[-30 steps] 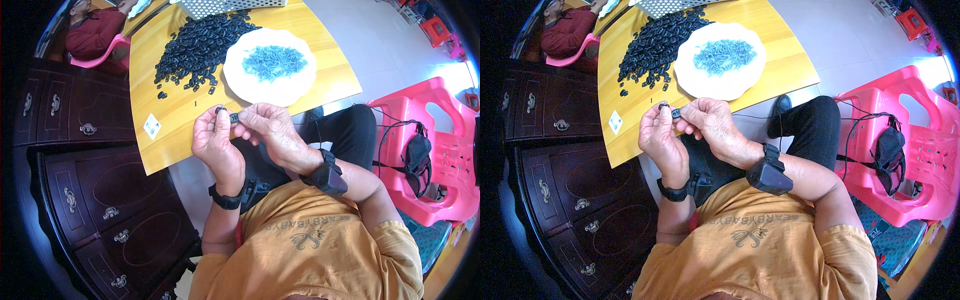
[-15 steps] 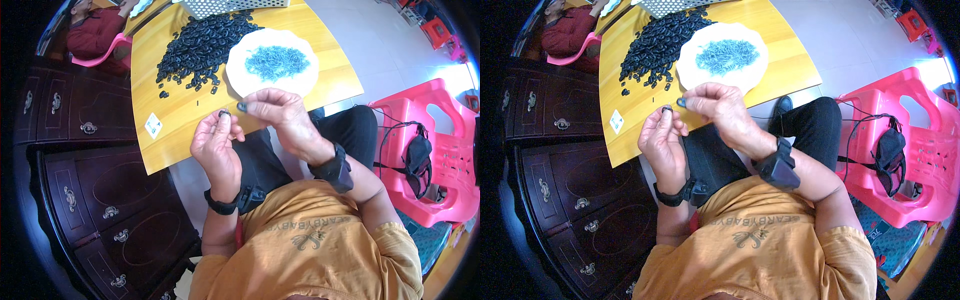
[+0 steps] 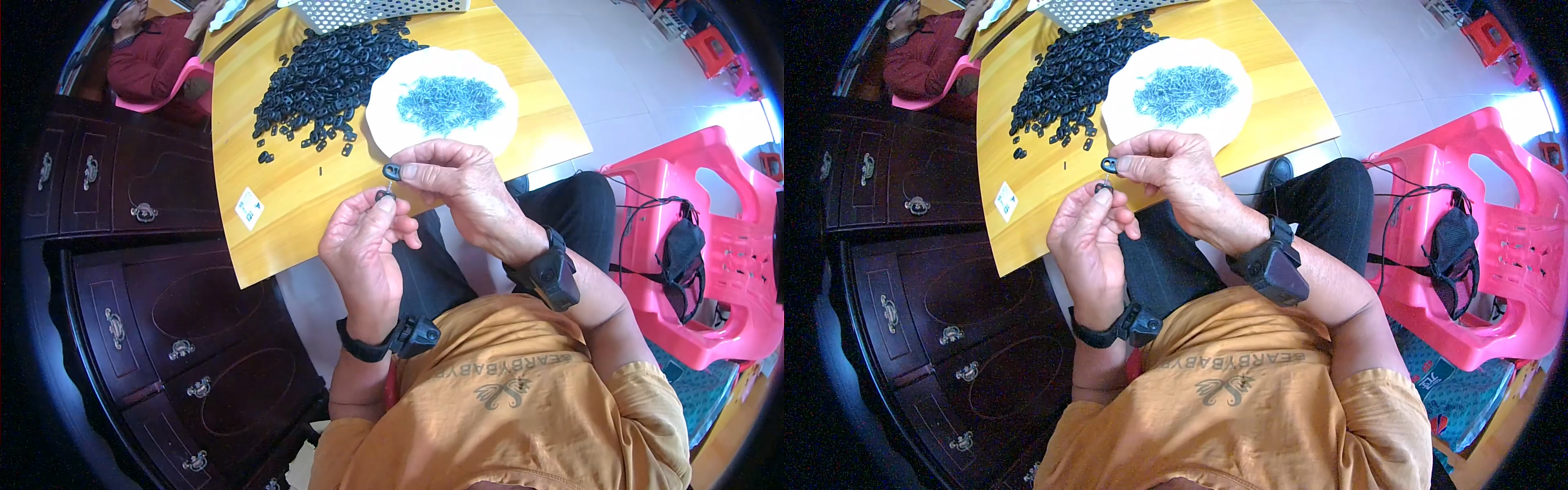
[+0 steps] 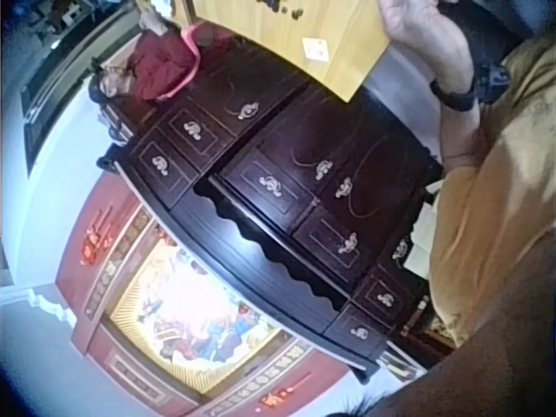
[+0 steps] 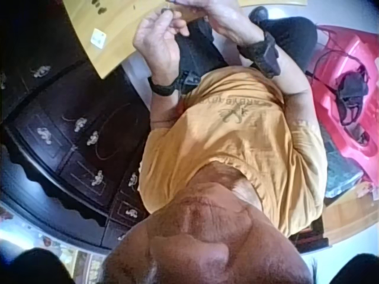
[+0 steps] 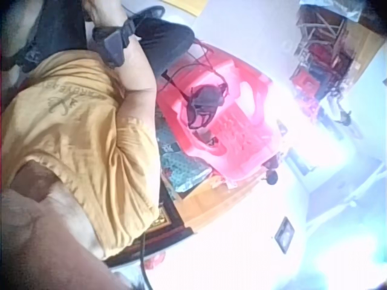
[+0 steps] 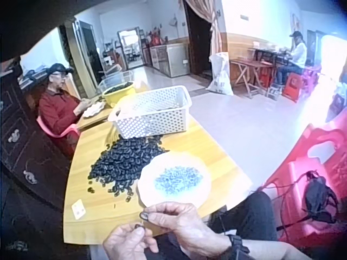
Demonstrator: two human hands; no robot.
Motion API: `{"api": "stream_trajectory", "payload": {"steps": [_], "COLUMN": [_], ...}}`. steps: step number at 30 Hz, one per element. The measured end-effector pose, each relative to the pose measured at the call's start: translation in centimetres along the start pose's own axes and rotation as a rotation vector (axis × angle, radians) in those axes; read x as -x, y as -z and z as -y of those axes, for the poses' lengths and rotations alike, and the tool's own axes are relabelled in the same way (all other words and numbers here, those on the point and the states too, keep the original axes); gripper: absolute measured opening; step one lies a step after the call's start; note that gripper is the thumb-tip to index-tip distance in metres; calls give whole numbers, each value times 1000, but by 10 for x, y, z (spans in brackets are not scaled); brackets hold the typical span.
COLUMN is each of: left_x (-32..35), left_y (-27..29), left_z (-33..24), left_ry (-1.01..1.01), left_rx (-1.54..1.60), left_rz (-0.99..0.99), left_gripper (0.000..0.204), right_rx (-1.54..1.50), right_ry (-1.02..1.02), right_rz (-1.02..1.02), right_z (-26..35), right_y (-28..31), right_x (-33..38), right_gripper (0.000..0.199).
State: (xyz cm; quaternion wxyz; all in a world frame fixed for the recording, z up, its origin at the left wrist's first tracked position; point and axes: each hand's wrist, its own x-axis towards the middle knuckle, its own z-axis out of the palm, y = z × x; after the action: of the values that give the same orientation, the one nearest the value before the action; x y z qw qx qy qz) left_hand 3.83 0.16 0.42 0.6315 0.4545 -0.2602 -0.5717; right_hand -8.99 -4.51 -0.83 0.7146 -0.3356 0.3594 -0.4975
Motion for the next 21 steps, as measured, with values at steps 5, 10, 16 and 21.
{"api": "stream_trajectory", "payload": {"steps": [5, 10, 16, 21], "left_x": [0, 0, -1, -2], "left_y": [0, -1, -2, -2], "left_z": [3, 4, 5, 6], "left_ry": [-15, -21, -22, -10], "left_rx": [-40, -45, -34, -3], "left_rz": [-7, -24, -29, -34], "left_gripper": [10, 10, 10, 12], "right_rx": [15, 54, 82, 136], "right_ry": [11, 22, 72, 101], "right_rz": [5, -5, 3, 5], "right_z": [-2, -2, -4, -6], "right_y": [-1, -1, -2, -2], "right_x": [0, 0, 0, 1], "right_gripper": [15, 16, 16, 15]}}
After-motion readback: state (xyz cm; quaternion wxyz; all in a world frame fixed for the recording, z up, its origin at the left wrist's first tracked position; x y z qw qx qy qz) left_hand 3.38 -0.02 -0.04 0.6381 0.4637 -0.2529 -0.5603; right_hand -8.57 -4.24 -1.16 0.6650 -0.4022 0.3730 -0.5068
